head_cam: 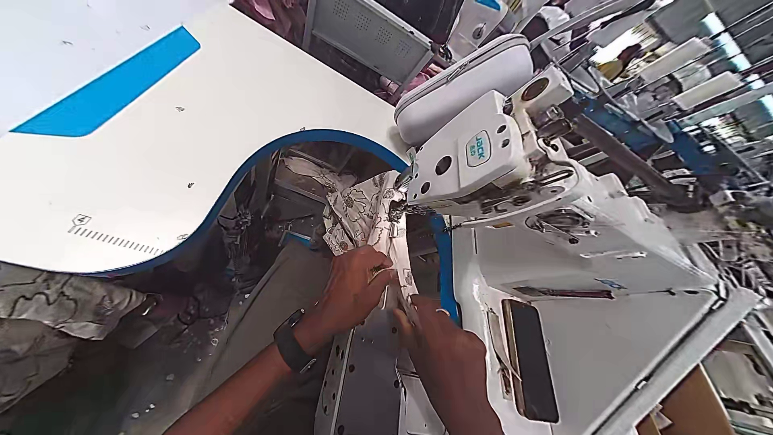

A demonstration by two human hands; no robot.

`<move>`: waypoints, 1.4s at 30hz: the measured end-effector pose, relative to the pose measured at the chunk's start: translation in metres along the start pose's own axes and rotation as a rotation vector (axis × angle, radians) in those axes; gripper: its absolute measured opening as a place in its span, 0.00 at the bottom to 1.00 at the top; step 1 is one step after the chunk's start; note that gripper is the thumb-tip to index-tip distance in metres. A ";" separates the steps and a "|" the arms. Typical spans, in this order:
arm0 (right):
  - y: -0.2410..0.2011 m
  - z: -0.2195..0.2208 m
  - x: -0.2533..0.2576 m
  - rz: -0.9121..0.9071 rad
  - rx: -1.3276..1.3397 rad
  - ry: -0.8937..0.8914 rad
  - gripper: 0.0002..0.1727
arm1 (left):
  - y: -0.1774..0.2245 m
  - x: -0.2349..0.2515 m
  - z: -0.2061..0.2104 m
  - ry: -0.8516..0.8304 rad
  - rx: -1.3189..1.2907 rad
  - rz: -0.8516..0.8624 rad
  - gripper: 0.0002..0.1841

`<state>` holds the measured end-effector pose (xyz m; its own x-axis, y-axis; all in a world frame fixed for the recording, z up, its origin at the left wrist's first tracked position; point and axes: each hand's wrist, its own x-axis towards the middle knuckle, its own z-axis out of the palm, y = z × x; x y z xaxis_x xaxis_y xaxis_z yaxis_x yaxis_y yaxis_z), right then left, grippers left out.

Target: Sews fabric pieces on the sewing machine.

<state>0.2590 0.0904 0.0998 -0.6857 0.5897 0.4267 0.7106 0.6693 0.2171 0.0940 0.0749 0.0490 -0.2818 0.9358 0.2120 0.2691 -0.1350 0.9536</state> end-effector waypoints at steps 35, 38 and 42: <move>0.008 0.050 0.018 0.066 0.656 0.199 0.08 | -0.021 -0.011 0.032 0.260 -0.028 0.210 0.10; 0.009 0.056 0.027 0.103 0.714 0.202 0.08 | -0.023 0.004 0.034 0.338 0.023 0.199 0.10; 0.004 0.060 0.026 0.162 0.728 0.239 0.08 | -0.020 0.016 0.037 0.408 0.280 0.219 0.07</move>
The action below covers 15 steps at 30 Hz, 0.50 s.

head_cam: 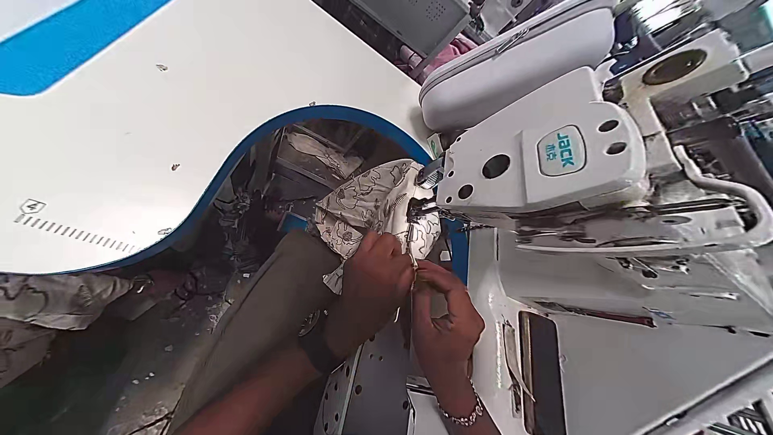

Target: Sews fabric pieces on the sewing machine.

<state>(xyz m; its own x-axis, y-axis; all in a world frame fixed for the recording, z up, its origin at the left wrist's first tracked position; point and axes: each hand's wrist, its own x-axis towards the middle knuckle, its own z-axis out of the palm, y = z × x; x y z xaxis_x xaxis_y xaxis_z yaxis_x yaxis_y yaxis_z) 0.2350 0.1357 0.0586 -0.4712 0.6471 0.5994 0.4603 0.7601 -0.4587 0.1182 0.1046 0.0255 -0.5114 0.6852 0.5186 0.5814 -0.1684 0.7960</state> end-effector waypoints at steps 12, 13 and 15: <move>-0.036 0.005 -0.024 -0.372 0.007 -0.303 0.08 | -0.049 -0.028 -0.017 -0.307 -0.299 -0.220 0.11; -0.043 0.013 -0.031 -0.475 0.044 -0.415 0.10 | -0.063 -0.035 -0.003 -0.415 -0.315 -0.257 0.12; -0.046 0.022 -0.031 -0.588 0.032 -0.561 0.09 | -0.080 -0.050 0.022 -0.531 -0.212 -0.186 0.21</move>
<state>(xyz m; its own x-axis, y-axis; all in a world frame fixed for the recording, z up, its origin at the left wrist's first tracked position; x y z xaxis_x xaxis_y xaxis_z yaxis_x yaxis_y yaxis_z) 0.2122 0.0818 0.0466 -0.9399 0.0688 0.3343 0.0025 0.9808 -0.1948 0.1111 0.0994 -0.0715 -0.1750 0.9677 0.1815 0.3459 -0.1122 0.9316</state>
